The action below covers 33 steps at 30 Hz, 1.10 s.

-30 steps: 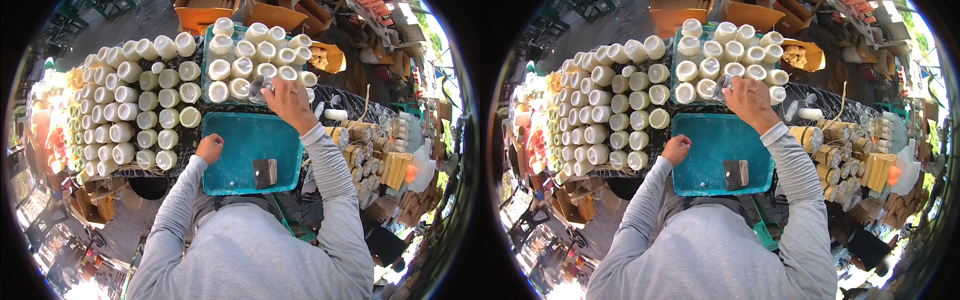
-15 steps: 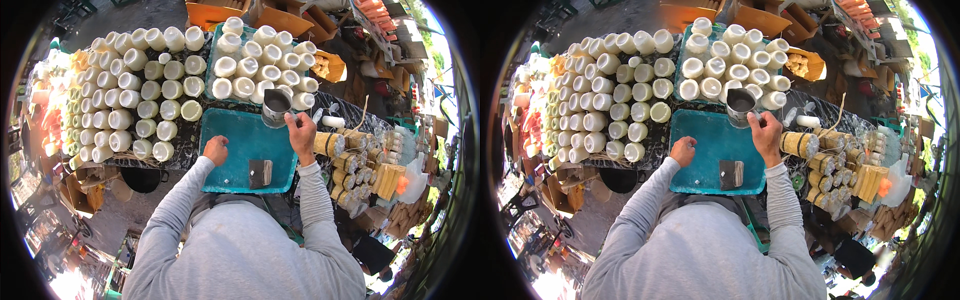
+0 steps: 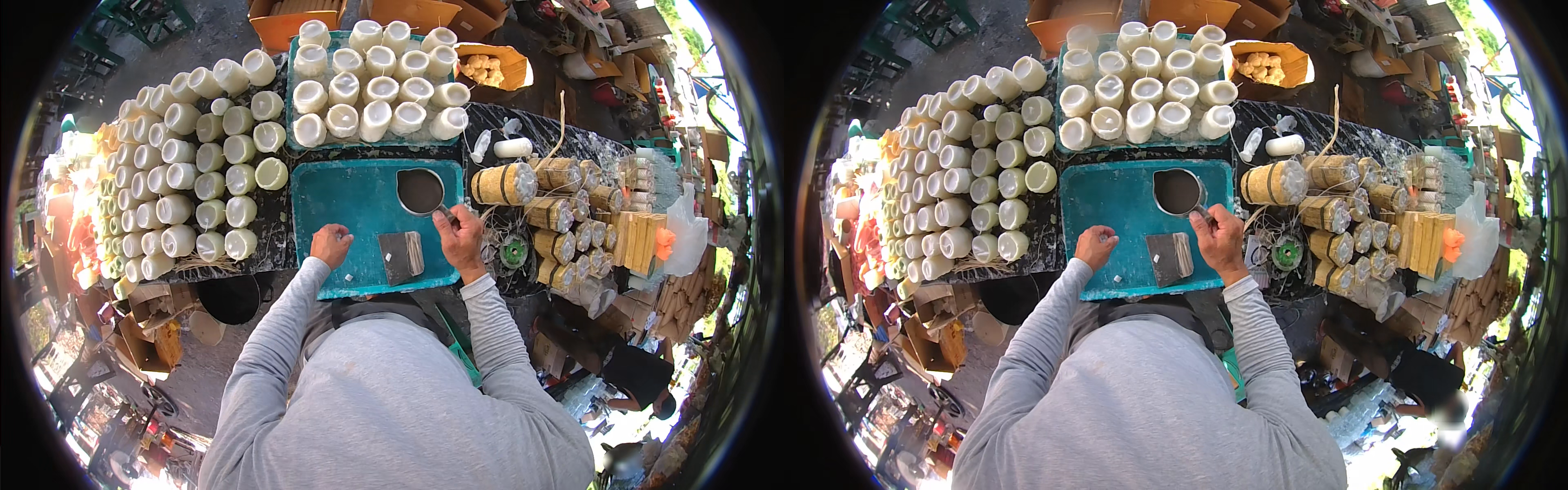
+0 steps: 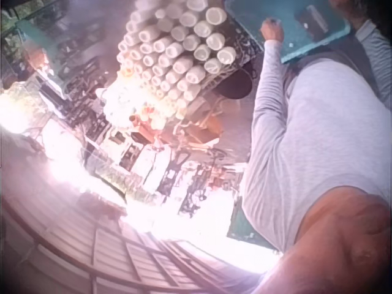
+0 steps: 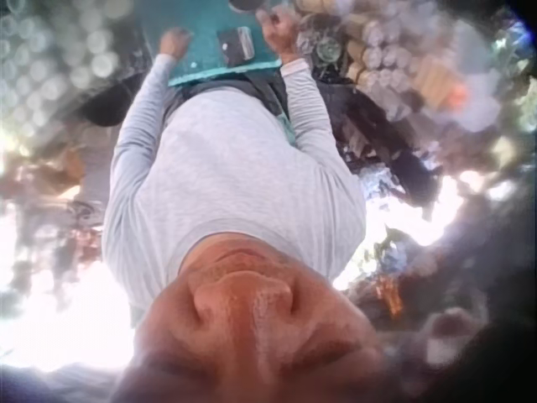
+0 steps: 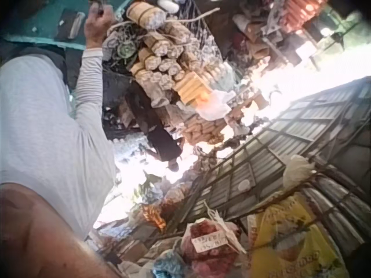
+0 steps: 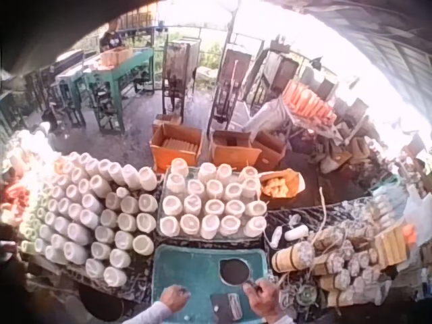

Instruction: The person scrapes wax shavings on a tray, then inserts wicks into cylindrical wax molds and pours liquid wax into them using a metal cup. The person repeats this process for multiple molds arranged on the table.

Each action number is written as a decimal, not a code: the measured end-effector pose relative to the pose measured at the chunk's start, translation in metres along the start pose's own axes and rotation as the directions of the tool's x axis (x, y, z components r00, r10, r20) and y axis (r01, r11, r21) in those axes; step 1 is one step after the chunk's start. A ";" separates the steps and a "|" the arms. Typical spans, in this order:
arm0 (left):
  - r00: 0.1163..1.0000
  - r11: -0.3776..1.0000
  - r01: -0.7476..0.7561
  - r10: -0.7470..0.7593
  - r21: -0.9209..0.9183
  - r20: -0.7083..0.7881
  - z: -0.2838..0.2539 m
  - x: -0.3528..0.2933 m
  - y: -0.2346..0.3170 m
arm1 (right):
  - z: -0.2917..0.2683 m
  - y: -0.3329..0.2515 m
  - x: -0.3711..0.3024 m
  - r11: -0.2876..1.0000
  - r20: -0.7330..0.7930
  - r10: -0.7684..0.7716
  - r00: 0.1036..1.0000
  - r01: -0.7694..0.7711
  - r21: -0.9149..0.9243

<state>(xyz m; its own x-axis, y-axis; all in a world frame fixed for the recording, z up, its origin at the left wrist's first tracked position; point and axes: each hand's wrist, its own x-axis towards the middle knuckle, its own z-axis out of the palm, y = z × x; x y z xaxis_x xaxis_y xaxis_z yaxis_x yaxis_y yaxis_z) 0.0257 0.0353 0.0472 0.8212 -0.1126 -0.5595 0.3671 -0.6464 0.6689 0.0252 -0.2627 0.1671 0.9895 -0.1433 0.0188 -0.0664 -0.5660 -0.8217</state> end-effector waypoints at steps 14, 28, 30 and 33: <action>0.984 0.800 0.161 -0.082 -0.578 0.160 0.041 -0.065 -0.030 | -0.013 -0.022 0.043 0.936 0.069 -0.177 0.982 0.189 -0.296; 0.912 0.827 -0.383 0.409 0.412 0.027 0.028 -0.049 -0.031 | 0.072 -0.114 0.175 0.611 0.308 -0.322 0.895 0.445 -0.654; 0.912 0.841 -0.384 0.409 0.381 0.017 0.023 -0.051 -0.030 | 0.080 -0.113 0.181 0.608 0.328 -0.269 0.906 0.424 -0.671; 0.911 0.868 -0.382 0.411 0.317 -0.028 0.013 -0.060 -0.030 | 0.079 -0.103 0.180 0.638 0.321 -0.282 0.904 0.426 -0.641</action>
<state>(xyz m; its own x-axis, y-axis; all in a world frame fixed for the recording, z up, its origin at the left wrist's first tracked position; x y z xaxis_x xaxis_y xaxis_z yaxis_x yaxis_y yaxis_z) -0.0402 0.0520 0.0547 0.9113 -0.3474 -0.2211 -0.1336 -0.7572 0.6394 0.2199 -0.1663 0.2101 0.9546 0.2905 0.0654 0.2972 -0.9427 -0.1515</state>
